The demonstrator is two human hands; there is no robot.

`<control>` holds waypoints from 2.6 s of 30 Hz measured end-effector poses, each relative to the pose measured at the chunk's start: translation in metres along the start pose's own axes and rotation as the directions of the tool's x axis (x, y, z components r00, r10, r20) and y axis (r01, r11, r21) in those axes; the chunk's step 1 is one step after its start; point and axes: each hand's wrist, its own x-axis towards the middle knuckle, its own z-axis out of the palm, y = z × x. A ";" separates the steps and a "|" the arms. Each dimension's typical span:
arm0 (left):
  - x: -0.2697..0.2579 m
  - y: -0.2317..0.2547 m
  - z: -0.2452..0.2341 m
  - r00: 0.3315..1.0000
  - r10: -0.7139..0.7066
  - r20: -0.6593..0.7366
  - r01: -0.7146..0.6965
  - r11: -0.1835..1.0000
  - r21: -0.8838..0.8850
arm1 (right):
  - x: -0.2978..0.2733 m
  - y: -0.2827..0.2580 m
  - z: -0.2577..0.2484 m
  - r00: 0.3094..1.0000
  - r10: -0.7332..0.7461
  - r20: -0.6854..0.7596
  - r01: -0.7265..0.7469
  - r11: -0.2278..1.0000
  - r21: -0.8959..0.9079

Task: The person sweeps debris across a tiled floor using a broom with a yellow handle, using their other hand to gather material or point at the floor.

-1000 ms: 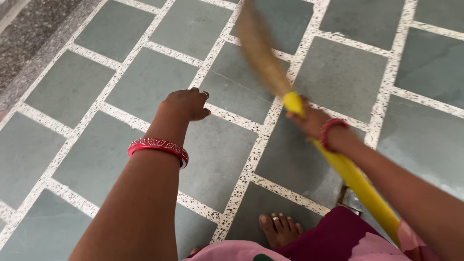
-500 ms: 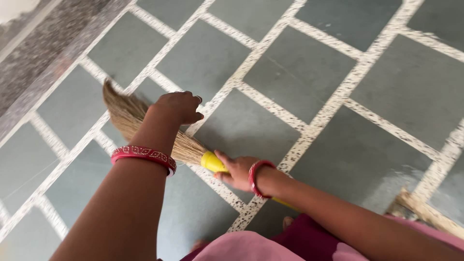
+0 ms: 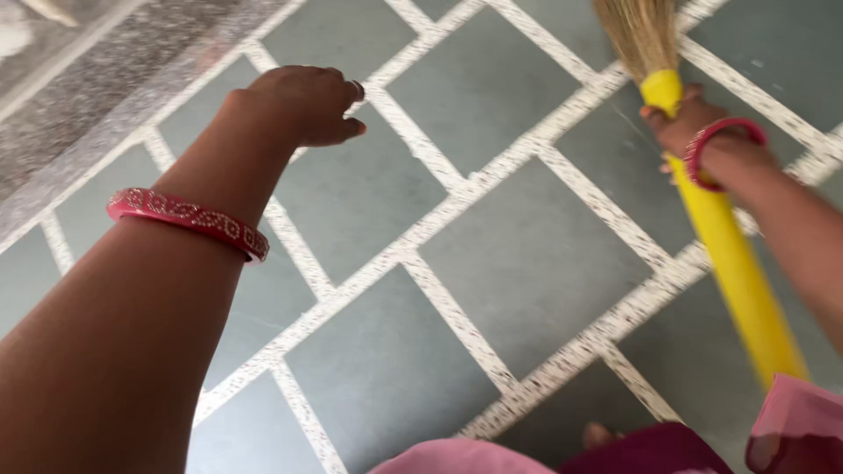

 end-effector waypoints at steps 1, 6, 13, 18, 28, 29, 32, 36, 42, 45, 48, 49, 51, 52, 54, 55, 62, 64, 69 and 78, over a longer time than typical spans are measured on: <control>-0.005 -0.010 0.002 1.000 -0.004 -0.006 0.004 1.000 -0.004 | 0.007 -0.014 0.002 1.000 0.003 0.017 -0.003 1.000 -0.008; -0.024 -0.062 0.062 0.993 -0.068 -0.092 0.049 0.980 -0.195 | 0.015 -0.098 0.033 0.997 0.002 0.079 0.018 0.967 -0.253; -0.052 -0.084 0.243 0.887 -0.365 -0.282 0.134 0.789 -0.600 | -0.018 -0.223 0.138 0.963 -0.224 0.150 0.265 0.687 -0.677; -0.088 -0.100 0.299 0.796 -0.588 -0.145 0.290 0.580 -0.761 | -0.085 -0.281 0.225 0.862 -0.386 0.330 0.503 0.561 -0.658; -0.149 -0.116 0.339 0.503 -0.815 -0.288 0.372 0.505 -0.779 | -0.261 -0.300 0.346 0.564 -0.548 0.618 0.826 0.351 -0.442; -0.155 -0.118 0.337 0.434 -0.823 -0.366 0.369 0.533 -0.761 | -0.274 -0.296 0.348 0.524 -0.538 0.661 0.852 0.335 -0.403; -0.176 -0.117 0.325 0.297 -0.901 -0.316 0.341 0.409 -0.846 | -0.310 -0.288 0.347 0.449 -0.454 0.769 0.892 0.269 -0.362; -0.193 -0.107 0.305 0.271 -0.885 -0.378 0.338 0.455 -0.824 | -0.316 -0.282 0.326 0.352 -0.483 0.802 0.932 0.104 -0.346; -0.189 -0.101 0.281 0.482 -0.783 -0.394 0.430 0.603 -0.672 | -0.229 -0.262 0.264 0.640 -0.555 0.532 0.756 0.331 -0.564; -0.184 -0.097 0.278 0.555 -0.737 -0.386 0.421 0.649 -0.633 | -0.175 -0.239 0.242 0.825 -0.447 0.345 0.565 0.652 -0.506; -0.183 -0.093 0.281 0.608 -0.723 -0.329 0.402 0.637 -0.658 | -0.153 -0.223 0.250 0.909 -0.310 0.278 0.404 0.821 -0.405; -0.182 -0.091 0.284 0.622 -0.718 -0.312 0.402 0.635 -0.660 | -0.155 -0.215 0.254 0.908 -0.306 0.288 0.403 0.825 -0.396; -0.182 -0.091 0.289 0.654 -0.714 -0.250 0.415 0.615 -0.671 | -0.165 -0.217 0.266 0.887 -0.328 0.325 0.445 0.796 -0.410; -0.183 -0.091 0.291 0.671 -0.713 -0.205 0.428 0.597 -0.678 | -0.172 -0.221 0.275 0.866 -0.353 0.353 0.486 0.760 -0.432; -0.184 -0.085 0.296 0.715 -0.691 -0.107 0.467 0.585 -0.663 | -0.189 -0.223 0.295 0.828 -0.390 0.403 0.550 0.707 -0.445; -0.185 -0.085 0.296 0.734 -0.677 -0.058 0.496 0.592 -0.635 | -0.198 -0.227 0.309 0.806 -0.413 0.425 0.581 0.690 -0.431; -0.210 -0.074 0.314 0.778 -0.558 0.288 0.576 0.449 -0.683 | -0.286 -0.215 0.402 0.511 -0.607 0.609 0.849 0.468 -0.247; -0.216 -0.075 0.339 0.840 -0.510 0.185 0.510 0.628 -0.588 | -0.325 -0.216 0.408 0.501 -0.528 0.686 0.839 0.489 -0.236; -0.212 -0.100 0.392 0.739 -0.647 0.189 0.504 0.345 -0.792 | -0.361 -0.237 0.369 0.472 -0.453 0.757 0.729 0.683 -0.046; -0.134 -0.067 0.259 0.910 -0.392 0.132 -0.019 -0.359 -0.933 | -0.290 -0.298 0.326 0.753 -0.634 0.177 0.472 0.708 0.526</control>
